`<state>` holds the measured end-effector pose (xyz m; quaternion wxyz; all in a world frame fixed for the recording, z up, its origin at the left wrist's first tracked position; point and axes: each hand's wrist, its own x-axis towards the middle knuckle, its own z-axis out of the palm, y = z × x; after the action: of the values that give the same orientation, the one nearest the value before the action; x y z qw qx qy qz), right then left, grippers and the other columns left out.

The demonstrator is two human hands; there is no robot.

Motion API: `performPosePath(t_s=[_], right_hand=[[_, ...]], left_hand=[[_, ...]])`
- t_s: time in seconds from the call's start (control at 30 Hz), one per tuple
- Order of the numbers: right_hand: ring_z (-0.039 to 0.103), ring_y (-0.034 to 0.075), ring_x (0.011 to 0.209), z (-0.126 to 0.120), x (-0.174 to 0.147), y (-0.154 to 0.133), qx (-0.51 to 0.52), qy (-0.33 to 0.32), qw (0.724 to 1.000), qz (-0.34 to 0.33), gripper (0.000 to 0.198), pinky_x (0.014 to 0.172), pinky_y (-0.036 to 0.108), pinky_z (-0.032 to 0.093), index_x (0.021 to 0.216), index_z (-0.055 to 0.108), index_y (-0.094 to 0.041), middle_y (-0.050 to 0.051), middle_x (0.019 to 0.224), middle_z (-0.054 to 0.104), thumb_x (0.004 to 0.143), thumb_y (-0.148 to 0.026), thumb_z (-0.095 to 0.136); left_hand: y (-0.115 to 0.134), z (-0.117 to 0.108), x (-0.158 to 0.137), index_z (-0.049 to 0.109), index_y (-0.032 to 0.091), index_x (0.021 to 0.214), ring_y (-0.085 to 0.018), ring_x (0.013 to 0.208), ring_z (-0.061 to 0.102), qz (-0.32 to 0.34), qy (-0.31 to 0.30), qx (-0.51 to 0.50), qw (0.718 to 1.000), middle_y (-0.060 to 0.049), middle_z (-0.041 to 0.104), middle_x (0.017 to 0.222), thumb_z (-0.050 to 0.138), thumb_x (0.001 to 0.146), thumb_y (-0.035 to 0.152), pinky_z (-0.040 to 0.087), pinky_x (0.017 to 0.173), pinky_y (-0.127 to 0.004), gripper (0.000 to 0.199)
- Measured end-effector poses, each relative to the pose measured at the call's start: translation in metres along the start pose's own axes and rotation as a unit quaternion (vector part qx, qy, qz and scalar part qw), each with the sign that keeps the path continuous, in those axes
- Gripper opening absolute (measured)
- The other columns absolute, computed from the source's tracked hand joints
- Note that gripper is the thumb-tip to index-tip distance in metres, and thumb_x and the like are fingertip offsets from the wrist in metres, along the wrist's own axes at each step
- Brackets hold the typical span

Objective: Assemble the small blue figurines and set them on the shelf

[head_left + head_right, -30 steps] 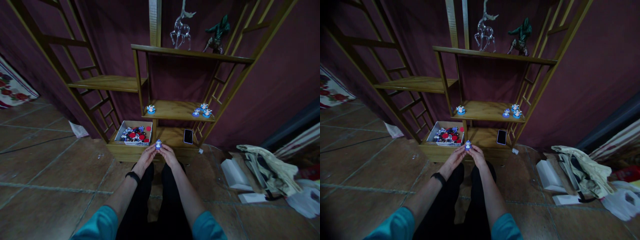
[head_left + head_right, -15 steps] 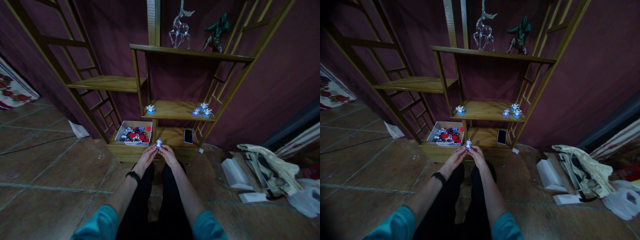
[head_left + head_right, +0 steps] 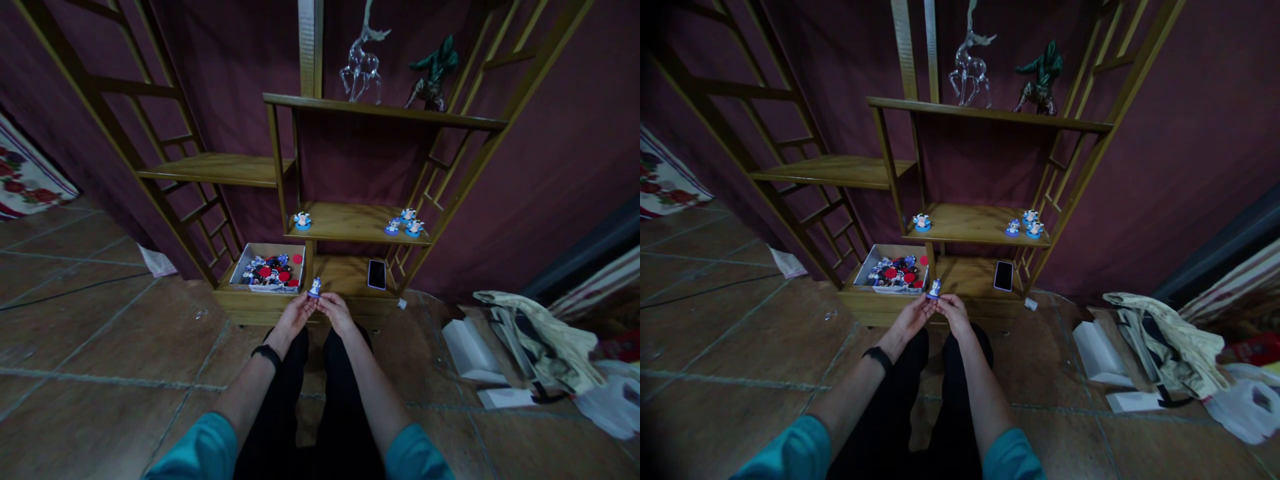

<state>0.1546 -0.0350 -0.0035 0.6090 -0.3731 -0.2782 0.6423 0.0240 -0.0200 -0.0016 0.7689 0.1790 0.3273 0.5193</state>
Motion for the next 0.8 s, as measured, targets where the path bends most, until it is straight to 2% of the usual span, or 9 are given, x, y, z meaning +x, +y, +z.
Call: performPosePath(t_s=[0.43, 0.67, 0.8], right_hand=[[0.060, 0.012, 0.064, -0.0008, 0.0024, 0.0043, -0.014, 0.003, 1.000, -0.003, 0.028, 0.070, 0.030, 0.050, 0.074, 0.064, -0.018, -0.001, 0.068, 0.064, 0.054, -0.031, 0.079], [0.059, 0.011, 0.064, -0.0016, 0.0033, 0.0041, -0.008, 0.003, 1.000, 0.003, 0.029, 0.070, 0.028, 0.049, 0.076, 0.065, -0.018, -0.001, 0.070, 0.065, 0.056, -0.032, 0.078], [0.059, 0.012, 0.064, -0.0002, 0.0015, 0.0008, -0.006, 0.005, 1.000, 0.008, 0.030, 0.070, 0.029, 0.049, 0.079, 0.066, -0.018, 0.000, 0.069, 0.066, 0.056, -0.034, 0.077]], left_hand=[[0.0009, 0.0019, -0.0014, 0.064, 0.011, 0.082, -0.014, 0.071, 0.063, -0.002, -0.003, 0.007, 1.000, -0.009, 0.067, 0.075, 0.059, 0.082, 0.027, 0.051, 0.072, -0.026, 0.017], [-0.0007, 0.0003, -0.0011, 0.065, 0.011, 0.086, -0.013, 0.074, 0.064, 0.027, -0.023, 0.017, 0.999, -0.007, 0.069, 0.080, 0.064, 0.078, 0.019, 0.051, 0.073, -0.025, 0.012], [-0.0007, 0.0029, -0.0024, 0.066, 0.011, 0.092, -0.011, 0.074, 0.064, 0.048, -0.027, 0.032, 0.998, -0.007, 0.070, 0.083, 0.068, 0.072, 0.012, 0.049, 0.076, -0.023, 0.020]])
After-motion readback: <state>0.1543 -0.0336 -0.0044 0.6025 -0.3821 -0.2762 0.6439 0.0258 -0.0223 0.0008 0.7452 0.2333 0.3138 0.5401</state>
